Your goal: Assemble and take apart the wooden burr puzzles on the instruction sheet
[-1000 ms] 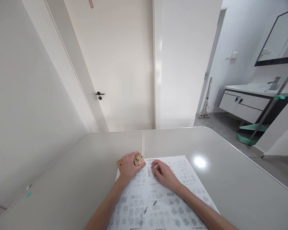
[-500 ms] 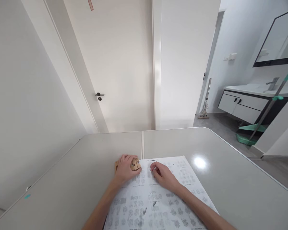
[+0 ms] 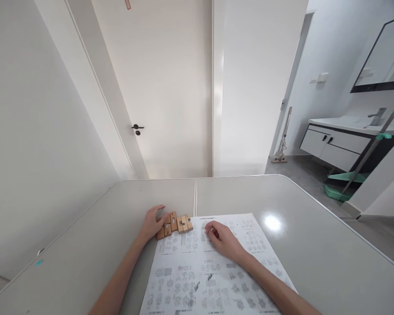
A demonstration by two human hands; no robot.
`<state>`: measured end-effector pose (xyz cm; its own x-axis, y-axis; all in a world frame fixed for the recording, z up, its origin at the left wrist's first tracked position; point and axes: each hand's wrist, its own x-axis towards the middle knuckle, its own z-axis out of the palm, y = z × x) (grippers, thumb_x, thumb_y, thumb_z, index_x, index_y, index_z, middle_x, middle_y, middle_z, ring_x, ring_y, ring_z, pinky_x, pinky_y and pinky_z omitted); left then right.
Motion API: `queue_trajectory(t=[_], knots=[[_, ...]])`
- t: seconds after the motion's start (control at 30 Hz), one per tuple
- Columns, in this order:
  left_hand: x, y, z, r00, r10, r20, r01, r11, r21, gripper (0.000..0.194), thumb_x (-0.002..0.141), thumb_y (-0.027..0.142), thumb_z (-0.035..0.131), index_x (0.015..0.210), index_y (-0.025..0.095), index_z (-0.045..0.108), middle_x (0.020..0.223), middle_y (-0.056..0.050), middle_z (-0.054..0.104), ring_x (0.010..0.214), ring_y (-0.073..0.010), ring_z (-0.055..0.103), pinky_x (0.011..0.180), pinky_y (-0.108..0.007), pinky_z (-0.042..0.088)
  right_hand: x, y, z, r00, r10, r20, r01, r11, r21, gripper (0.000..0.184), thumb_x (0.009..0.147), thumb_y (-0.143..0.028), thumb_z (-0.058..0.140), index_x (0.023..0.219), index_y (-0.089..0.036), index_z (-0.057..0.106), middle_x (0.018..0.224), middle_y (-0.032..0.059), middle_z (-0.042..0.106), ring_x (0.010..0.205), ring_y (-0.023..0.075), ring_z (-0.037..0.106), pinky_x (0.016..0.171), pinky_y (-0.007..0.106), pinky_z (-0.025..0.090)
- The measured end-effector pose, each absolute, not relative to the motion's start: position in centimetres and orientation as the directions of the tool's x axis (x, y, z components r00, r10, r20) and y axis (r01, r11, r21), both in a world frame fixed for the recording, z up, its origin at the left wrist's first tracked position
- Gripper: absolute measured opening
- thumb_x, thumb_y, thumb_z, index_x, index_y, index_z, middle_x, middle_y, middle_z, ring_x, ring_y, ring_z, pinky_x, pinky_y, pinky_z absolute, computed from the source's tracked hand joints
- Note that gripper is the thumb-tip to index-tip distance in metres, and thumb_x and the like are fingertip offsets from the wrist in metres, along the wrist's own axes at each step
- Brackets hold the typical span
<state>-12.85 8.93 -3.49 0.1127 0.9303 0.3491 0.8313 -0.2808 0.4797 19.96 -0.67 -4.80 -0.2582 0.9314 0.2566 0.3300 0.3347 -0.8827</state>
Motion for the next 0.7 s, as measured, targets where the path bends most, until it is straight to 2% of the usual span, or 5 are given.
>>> queue_trajectory(t=[0.13,0.23,0.5,0.7], knots=[[-14.3,8.7,-3.4,0.128,0.941,0.313,0.819,-0.278,0.501,0.041,0.094,0.051,0.047,0.118,0.021,0.063,0.123,-0.008,0.069,0.117,-0.0270,0.062,0.104,-0.044,0.048,19.9,-0.7,-4.8,-0.258,0.930,0.260,0.341,0.340,-0.877,0.018,0.091,-0.024,0.044,0.098,-0.022,0.061,0.083,0.0034,0.066,0.069,0.0185,0.059,0.061,0.029,0.044],[-14.3,8.6,-3.5,0.154,0.937,0.313,0.810,-0.301,0.504,0.039,0.098,0.047,0.040,0.118,0.022,0.063,0.121,-0.006,0.071,0.116,-0.0246,0.064,0.104,-0.042,0.049,19.9,-0.7,-4.7,-0.261,0.929,0.264,0.339,0.344,-0.876,0.018,0.091,-0.024,0.044,0.097,-0.022,0.061,0.083,0.0032,0.066,0.068,0.0183,0.058,0.062,0.029,0.043],[-13.4,8.1,-3.6,0.194,0.925,0.326,0.819,-0.336,0.466,0.039,0.098,0.041,0.037,0.118,0.021,0.065,0.122,-0.009,0.069,0.119,-0.0270,0.061,0.107,-0.046,0.046,19.9,-0.7,-4.8,-0.262,0.929,0.262,0.333,0.342,-0.879,0.017,0.091,-0.023,0.045,0.096,-0.022,0.061,0.083,0.0034,0.067,0.066,0.0181,0.057,0.060,0.029,0.043],[-12.6,7.1,-2.9,0.274,0.917,0.289,0.782,-0.388,0.488,0.046,0.092,0.054,0.054,0.126,0.024,0.061,0.127,-0.009,0.067,0.120,-0.0282,0.061,0.104,-0.044,0.049,19.9,-0.7,-5.0,-0.256,0.931,0.262,0.344,0.341,-0.875,0.018,0.091,-0.021,0.044,0.095,-0.022,0.061,0.083,0.0025,0.066,0.067,0.0178,0.057,0.060,0.028,0.042]])
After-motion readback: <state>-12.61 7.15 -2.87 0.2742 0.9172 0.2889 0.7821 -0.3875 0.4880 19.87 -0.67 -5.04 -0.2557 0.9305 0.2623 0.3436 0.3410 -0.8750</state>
